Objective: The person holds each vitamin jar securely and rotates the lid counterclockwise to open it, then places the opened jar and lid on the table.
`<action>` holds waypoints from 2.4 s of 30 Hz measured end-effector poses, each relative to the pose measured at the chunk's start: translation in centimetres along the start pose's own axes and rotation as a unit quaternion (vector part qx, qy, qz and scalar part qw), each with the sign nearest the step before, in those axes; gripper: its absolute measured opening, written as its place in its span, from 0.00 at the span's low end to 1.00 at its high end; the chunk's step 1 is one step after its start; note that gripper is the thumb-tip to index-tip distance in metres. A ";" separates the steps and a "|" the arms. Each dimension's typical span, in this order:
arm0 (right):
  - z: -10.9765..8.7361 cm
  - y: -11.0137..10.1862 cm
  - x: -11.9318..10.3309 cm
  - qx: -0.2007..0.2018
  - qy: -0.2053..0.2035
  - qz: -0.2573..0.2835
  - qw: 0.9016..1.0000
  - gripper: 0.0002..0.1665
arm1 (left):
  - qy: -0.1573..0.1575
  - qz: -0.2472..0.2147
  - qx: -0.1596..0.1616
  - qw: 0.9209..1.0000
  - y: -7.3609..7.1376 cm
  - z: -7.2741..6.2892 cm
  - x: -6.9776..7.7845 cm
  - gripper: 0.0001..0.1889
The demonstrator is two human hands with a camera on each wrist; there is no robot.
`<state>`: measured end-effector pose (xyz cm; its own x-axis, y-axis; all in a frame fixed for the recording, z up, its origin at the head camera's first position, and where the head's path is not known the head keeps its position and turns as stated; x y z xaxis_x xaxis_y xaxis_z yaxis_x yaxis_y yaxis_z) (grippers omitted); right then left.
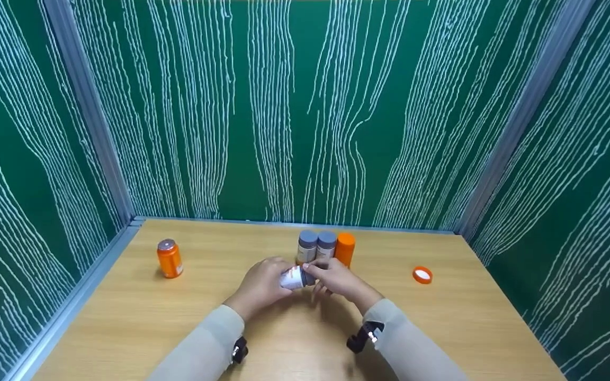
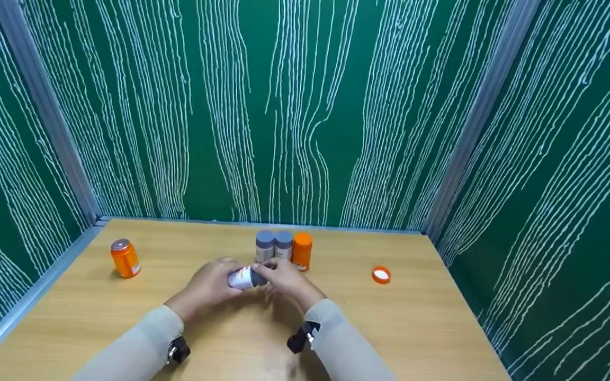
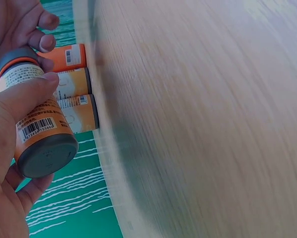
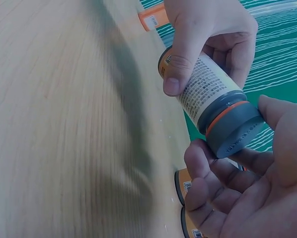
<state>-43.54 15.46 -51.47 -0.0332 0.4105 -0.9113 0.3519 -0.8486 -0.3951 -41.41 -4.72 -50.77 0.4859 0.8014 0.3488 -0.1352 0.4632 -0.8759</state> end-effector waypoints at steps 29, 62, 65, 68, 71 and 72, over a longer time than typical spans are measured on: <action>0.0 0.0 0.8 0.014 0.030 0.009 0.999 0.39 | -0.031 -0.012 -0.017 0.999 0.5 -0.3 0.0 0.22; 0.2 -0.2 -0.1 0.009 -0.017 0.002 1.000 0.27 | -0.045 -0.019 -0.031 0.998 0.5 -0.3 -0.6 0.23; 0.1 -0.2 0.0 0.023 0.005 0.013 1.000 0.30 | -0.043 -0.012 -0.028 0.999 0.5 -0.3 -0.4 0.22; 0.2 -0.1 0.1 0.034 0.020 0.021 0.999 0.33 | -0.035 -0.007 -0.021 0.999 0.4 -0.3 -0.3 0.22; 0.2 0.0 0.3 0.032 0.029 0.020 0.999 0.34 | -0.030 -0.005 -0.016 0.999 0.4 -0.3 -0.3 0.21; 0.2 0.1 0.3 0.029 0.028 0.017 0.999 0.35 | -0.031 -0.006 -0.015 0.999 0.4 -0.3 -0.3 0.22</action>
<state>-43.70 15.49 -51.82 0.0307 0.3969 -0.9173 0.2972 -0.8799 -0.3708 -41.35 -4.88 -51.35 0.4329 0.8184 0.3778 -0.1029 0.4613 -0.8813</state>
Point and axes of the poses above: each hand's wrist, its own z-axis towards the middle knuckle, its own y-axis out of the palm, x = y × z, the point moved 5 cm from there along z, towards the middle knuckle, and after that the axes turned 7 degrees about z, right-handed, at the moved point
